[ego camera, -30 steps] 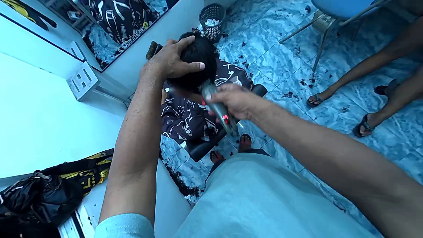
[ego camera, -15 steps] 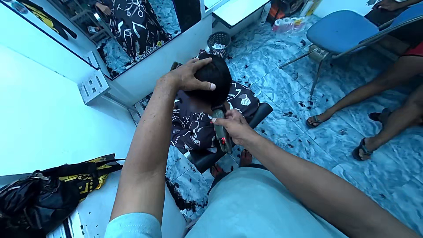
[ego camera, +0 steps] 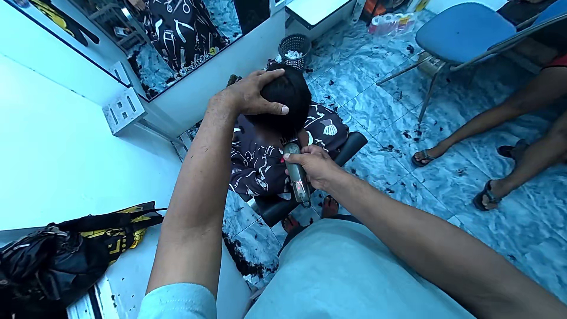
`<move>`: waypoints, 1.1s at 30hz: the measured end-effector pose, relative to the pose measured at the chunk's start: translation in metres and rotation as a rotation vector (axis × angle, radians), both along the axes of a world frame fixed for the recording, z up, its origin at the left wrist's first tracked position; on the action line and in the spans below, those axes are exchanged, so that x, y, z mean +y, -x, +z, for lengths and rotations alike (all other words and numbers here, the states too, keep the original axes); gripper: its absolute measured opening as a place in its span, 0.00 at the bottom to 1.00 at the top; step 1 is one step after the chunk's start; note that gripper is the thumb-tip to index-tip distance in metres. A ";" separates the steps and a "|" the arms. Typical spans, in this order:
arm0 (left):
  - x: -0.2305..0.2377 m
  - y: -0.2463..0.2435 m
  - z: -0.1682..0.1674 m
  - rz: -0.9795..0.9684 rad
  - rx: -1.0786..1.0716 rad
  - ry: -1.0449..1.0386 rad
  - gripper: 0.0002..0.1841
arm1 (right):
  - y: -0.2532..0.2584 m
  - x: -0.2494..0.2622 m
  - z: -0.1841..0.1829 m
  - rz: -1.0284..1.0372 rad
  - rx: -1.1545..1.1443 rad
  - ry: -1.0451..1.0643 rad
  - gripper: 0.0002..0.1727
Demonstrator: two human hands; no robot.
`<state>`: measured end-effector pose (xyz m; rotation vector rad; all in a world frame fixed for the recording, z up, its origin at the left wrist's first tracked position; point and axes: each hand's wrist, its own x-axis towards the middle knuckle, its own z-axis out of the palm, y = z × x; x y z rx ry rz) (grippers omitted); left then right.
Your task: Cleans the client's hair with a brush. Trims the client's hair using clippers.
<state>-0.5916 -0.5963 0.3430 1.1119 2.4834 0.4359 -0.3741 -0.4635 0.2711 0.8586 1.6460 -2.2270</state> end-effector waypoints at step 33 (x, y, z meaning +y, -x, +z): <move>-0.007 0.019 0.014 -0.048 -0.227 -0.123 0.49 | -0.002 -0.005 -0.012 -0.100 -0.132 0.033 0.31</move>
